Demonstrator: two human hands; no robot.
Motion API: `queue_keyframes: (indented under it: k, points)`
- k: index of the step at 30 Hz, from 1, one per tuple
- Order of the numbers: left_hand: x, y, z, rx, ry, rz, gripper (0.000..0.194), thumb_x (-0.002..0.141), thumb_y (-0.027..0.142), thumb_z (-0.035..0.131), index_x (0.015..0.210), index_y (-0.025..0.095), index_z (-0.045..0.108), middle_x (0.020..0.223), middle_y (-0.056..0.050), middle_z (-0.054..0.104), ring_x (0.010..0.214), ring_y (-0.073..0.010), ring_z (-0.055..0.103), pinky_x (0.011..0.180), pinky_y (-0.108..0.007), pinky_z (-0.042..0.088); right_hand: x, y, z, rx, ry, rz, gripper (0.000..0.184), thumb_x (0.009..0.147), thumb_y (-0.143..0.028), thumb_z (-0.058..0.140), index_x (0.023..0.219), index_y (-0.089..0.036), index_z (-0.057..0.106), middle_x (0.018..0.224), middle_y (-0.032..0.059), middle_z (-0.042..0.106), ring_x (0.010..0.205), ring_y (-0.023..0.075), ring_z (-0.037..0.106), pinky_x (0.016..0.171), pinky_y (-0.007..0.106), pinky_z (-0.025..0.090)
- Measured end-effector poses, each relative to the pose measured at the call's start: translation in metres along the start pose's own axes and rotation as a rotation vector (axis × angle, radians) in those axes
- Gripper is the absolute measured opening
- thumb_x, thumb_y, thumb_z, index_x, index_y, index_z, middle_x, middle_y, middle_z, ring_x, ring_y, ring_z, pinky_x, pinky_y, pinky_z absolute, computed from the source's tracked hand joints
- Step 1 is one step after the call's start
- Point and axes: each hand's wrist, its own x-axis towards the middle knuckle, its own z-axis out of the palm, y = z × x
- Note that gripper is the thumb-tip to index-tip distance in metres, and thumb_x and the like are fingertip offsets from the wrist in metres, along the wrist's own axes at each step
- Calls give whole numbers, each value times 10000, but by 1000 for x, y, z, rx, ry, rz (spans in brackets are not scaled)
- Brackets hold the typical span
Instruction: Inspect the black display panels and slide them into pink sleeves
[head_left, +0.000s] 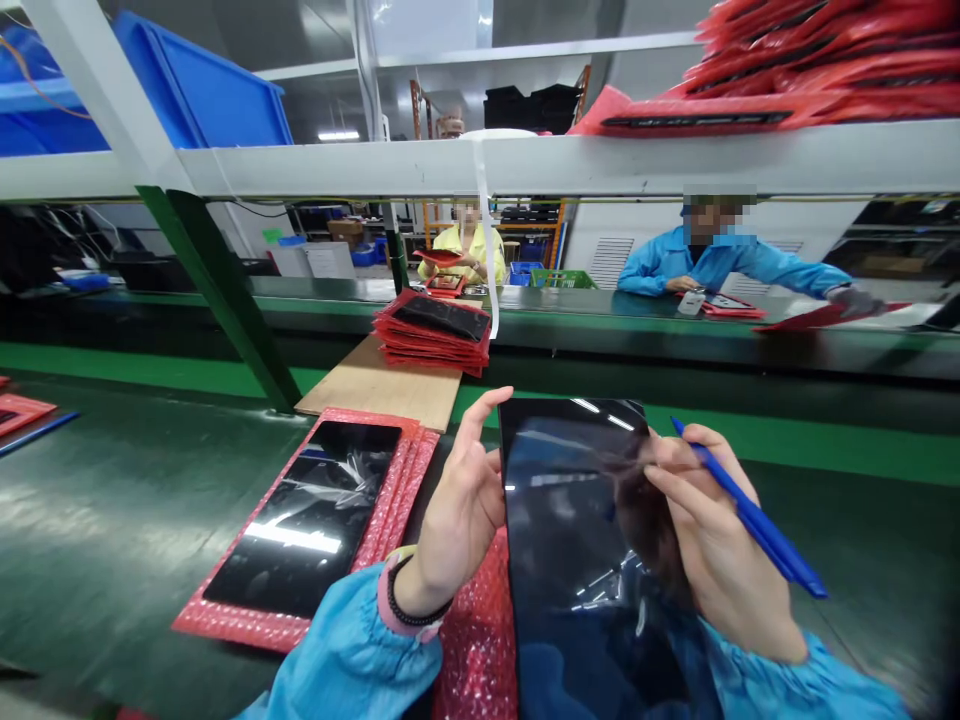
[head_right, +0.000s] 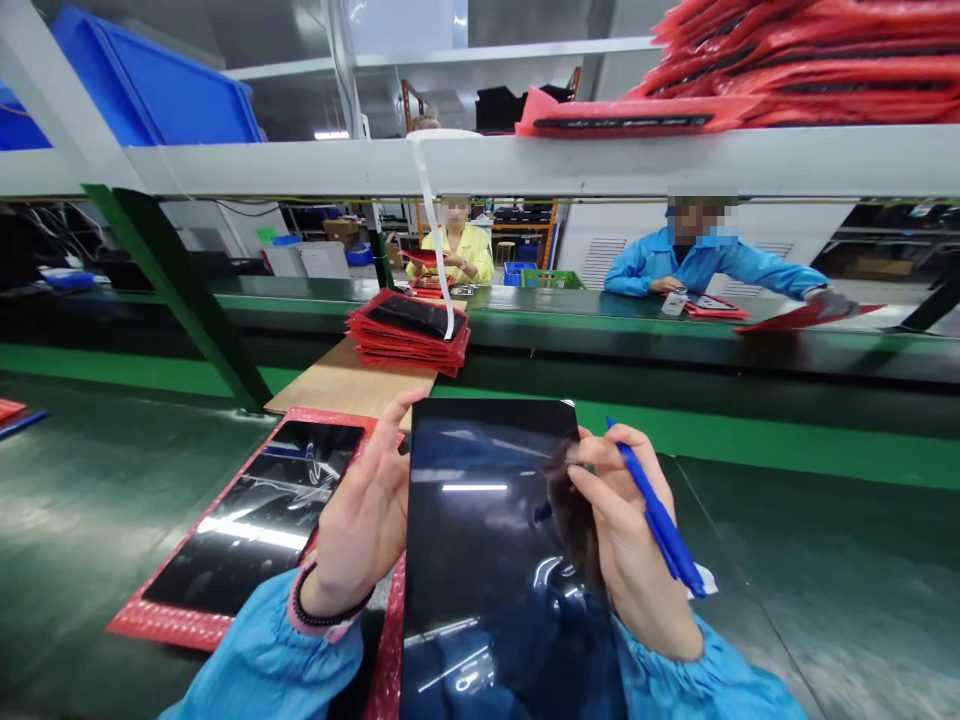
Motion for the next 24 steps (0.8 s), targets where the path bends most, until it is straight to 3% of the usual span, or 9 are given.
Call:
queue_keyframes:
  k: [3, 6, 8, 11, 13, 15, 18, 24]
  points:
    - [1, -2, -1, 136, 40, 6, 591, 825, 275, 681, 1353, 316, 419, 928, 1, 688, 794, -161, 679, 682, -254, 513, -3, 6, 0, -50, 0, -50, 460, 612, -177, 820, 962, -284, 541, 1006, 12, 694, 1085, 231, 624, 947, 398, 484]
    - [1, -9, -9, 276, 144, -41, 734, 763, 198, 740, 1383, 326, 370, 1032, -8, 689, 909, -183, 683, 823, -297, 520, -3, 17, -8, -82, -56, -89, 435, 689, -223, 795, 1018, -293, 519, 1344, 62, 605, 1310, 266, 507, 1095, 485, 372]
    - [1, -17, -23, 384, 264, -68, 681, 769, 223, 733, 1366, 311, 416, 1111, -18, 674, 1012, -206, 661, 889, -311, 506, 4, 26, -21, -146, -69, -100, 359, 762, -296, 748, 1026, -294, 506, 1393, 76, 572, 1346, 271, 474, 1099, 508, 369]
    - [-1, -34, -55, 580, 434, -114, 536, 791, 312, 699, 1299, 258, 535, 1283, -43, 611, 1232, -258, 542, 1003, -334, 445, 21, 45, -52, -315, -1, -137, 287, 817, -405, 687, 1011, -285, 513, 1355, 85, 601, 1345, 255, 479, 1107, 478, 368]
    - [-3, -50, -78, 647, 473, -145, 495, 805, 359, 668, 1276, 245, 565, 1367, -51, 566, 1328, -264, 455, 1097, -355, 354, 31, 61, -73, -388, -10, -100, 336, 772, -463, 718, 990, -264, 556, 1278, 102, 649, 1273, 281, 553, 1102, 472, 373]
    - [-7, -66, -98, 655, 486, -158, 468, 802, 362, 650, 1241, 215, 584, 1406, -82, 539, 1365, -271, 418, 1144, -372, 289, 38, 77, -88, -446, -76, -24, 400, 696, -545, 752, 917, -242, 615, 1106, 111, 728, 1104, 310, 664, 1017, 474, 462]
    - [-12, -89, -120, 661, 513, -156, 487, 792, 354, 622, 1245, 187, 564, 1439, -126, 505, 1383, -279, 403, 1164, -389, 258, 40, 97, -97, -506, -196, 76, 457, 639, -629, 753, 826, -221, 662, 875, 99, 772, 862, 306, 734, 835, 451, 565]
    - [-14, -106, -142, 710, 493, -196, 572, 770, 323, 594, 1312, 162, 514, 1483, -156, 457, 1418, -284, 355, 1177, -408, 234, 37, 111, -100, -557, -292, 119, 493, 662, -674, 708, 841, -217, 661, 783, 92, 778, 802, 306, 747, 760, 424, 588]
